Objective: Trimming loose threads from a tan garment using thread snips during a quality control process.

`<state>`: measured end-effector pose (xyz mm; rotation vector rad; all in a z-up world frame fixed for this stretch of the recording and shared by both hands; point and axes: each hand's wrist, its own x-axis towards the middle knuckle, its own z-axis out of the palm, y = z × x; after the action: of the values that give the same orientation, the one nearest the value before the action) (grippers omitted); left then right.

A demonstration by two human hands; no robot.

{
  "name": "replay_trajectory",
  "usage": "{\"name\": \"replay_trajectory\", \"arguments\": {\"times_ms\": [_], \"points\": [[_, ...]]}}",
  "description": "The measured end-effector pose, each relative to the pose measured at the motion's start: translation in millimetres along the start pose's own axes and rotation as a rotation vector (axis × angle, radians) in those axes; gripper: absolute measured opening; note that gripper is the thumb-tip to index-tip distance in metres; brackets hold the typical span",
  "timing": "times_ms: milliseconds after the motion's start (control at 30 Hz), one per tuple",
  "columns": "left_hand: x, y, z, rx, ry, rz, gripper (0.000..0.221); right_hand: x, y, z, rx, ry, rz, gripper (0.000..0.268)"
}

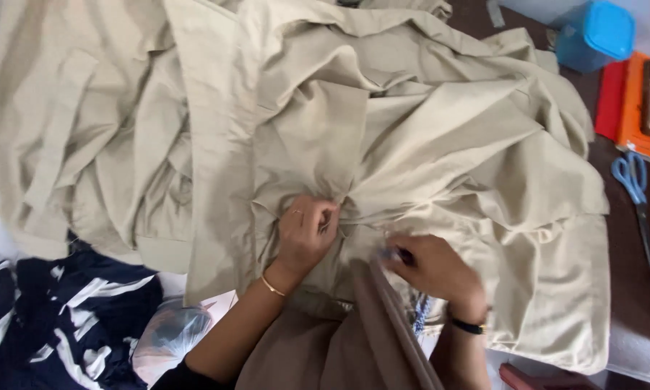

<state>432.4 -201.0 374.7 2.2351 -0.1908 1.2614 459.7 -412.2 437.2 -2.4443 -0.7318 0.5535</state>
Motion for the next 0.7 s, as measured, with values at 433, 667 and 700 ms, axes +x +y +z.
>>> {"name": "replay_trajectory", "arguments": {"times_ms": [433,667,700], "points": [[21,2,4,-0.022,0.109,0.087,0.012,-42,145,-15,0.642,0.288,0.081,0.015],[28,9,1,-0.110,0.210,0.129,0.017,14,10,51,0.571,0.579,-0.075,0.015],[30,10,0,-0.107,0.208,0.130,0.017,19,-1,53,0.575,0.578,-0.076,0.015]]}}
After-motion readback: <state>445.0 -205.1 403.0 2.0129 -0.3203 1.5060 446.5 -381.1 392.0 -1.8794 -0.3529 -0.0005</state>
